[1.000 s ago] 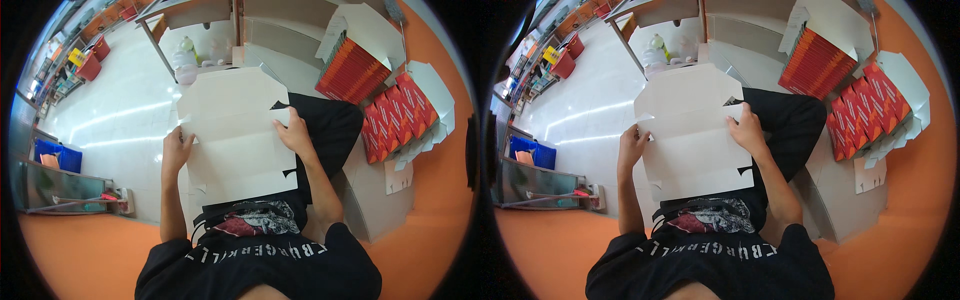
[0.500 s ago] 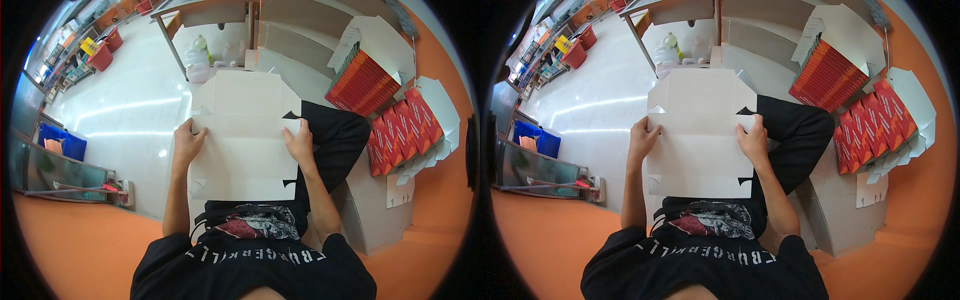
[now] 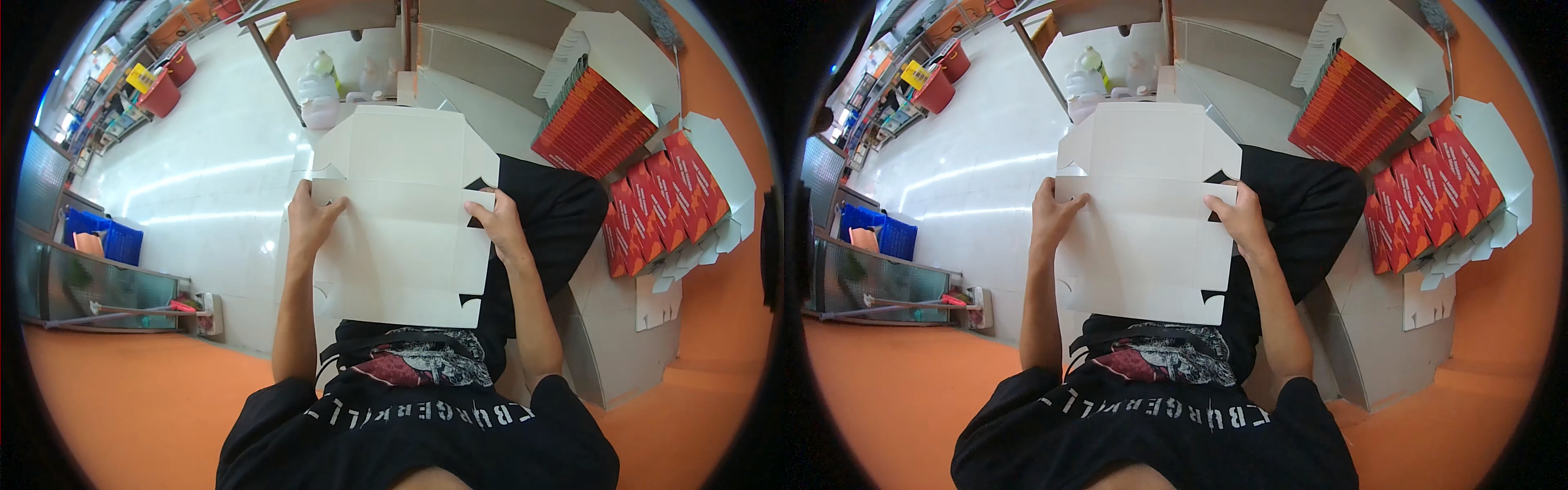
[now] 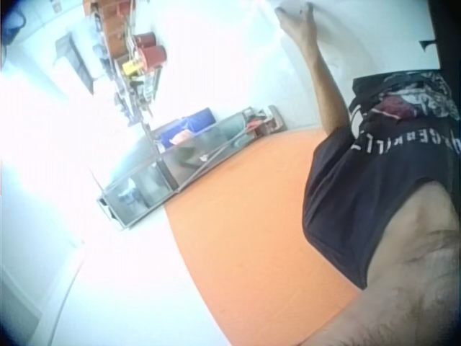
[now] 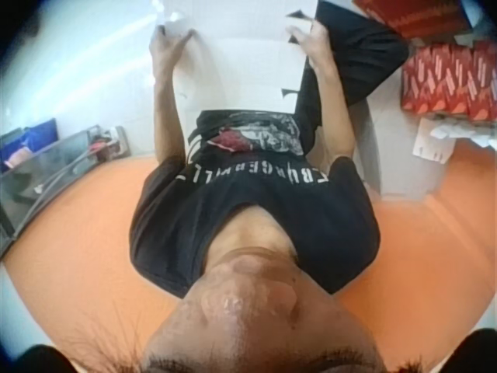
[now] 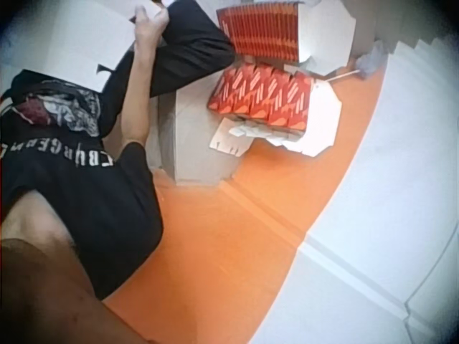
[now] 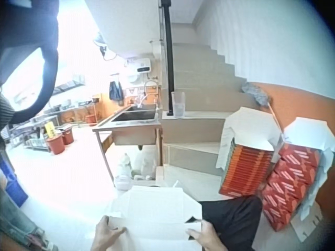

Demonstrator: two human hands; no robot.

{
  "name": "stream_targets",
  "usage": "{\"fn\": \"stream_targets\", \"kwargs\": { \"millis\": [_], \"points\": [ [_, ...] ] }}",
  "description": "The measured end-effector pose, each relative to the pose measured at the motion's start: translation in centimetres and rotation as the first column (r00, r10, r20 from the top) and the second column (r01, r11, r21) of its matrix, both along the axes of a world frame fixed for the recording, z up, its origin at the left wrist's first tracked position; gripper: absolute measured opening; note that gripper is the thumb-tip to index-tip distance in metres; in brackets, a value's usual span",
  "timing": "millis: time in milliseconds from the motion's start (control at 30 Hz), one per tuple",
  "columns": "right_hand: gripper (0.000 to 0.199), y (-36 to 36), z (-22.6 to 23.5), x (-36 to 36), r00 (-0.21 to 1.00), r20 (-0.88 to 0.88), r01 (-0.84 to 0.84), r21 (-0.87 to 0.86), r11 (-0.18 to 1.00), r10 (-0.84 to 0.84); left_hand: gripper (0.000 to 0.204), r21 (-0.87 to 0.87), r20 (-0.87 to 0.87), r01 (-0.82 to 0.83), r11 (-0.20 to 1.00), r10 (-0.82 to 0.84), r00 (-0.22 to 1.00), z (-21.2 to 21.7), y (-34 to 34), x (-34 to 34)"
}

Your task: The person is sitting on the floor and assembling multiple cardboard food boxes by folding and tucking the tabs.

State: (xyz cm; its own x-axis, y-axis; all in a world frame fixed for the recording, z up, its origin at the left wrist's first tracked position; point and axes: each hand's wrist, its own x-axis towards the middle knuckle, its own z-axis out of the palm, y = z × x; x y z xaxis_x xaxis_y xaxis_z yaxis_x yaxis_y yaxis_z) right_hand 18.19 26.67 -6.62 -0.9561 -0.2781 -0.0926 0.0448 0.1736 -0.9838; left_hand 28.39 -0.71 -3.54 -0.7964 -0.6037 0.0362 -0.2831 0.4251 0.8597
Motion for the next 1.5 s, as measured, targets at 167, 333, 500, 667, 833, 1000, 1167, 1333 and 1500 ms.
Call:
{"fn": "stream_targets", "kwargs": {
  "millis": [167, 333, 500, 667, 833, 1000, 1167, 1333, 1500],
  "points": [
    [0.035, -0.7, 0.2, 0.7, 0.988, -0.124, 0.095, 0.028, 0.995, -0.091, 0.039, -0.111, 0.062, -0.007, 0.994, 0.014, 0.998, 0.4, 0.9, -0.8],
    [0.032, -0.7, 1.9, 2.0, 0.968, -0.23, 0.127, 0.094, 0.987, -0.103, 0.026, -0.635, 0.096, 0.016, 0.773, 0.059, 0.994, -0.6, 4.4, -2.1],
    [0.03, -0.6, 2.9, 2.3, 0.946, -0.31, 0.152, 0.169, 0.974, -0.094, 0.015, -0.769, 0.213, 0.131, 0.626, 0.057, 0.975, -0.7, 6.5, -2.9],
    [0.029, -0.6, 1.9, 2.4, 0.943, -0.256, 0.237, 0.07, 0.969, -0.212, 0.017, -0.638, 0.14, 0.168, 0.752, -0.102, 0.985, -0.5, 7.4, -1.9],
    [0.03, -0.1, 1.4, 2.1, 0.925, -0.332, 0.216, 0.066, 0.974, -0.183, 0.029, -0.65, 0.021, 0.148, 0.745, -0.178, 0.984, -1.7, 8.9, -1.3],
    [0.031, 0.4, 0.8, 1.9, 0.94, -0.278, 0.215, 0.031, 0.976, -0.198, 0.018, -0.476, 0.027, 0.314, 0.822, -0.344, 0.939, -0.7, 4.3, -2.1],
    [0.033, 0.5, -0.1, 1.6, 0.964, -0.194, 0.186, 0.0, 0.983, -0.182, 0.02, -0.077, 0.244, 0.528, 0.846, -0.497, 0.833, 1.4, -0.6, -4.9],
    [0.033, 0.5, 0.2, 1.6, 0.965, -0.202, 0.165, -0.015, 0.986, -0.165, 0.029, -0.004, 0.399, 0.449, 0.894, -0.41, 0.82, 1.5, -1.1, -5.5],
    [0.031, 0.7, 0.7, 1.3, 0.962, -0.225, 0.149, -0.032, 0.988, -0.153, 0.034, 0.186, 0.416, 0.457, 0.87, -0.491, 0.766, 1.6, -1.1, -5.6]
  ]
}}
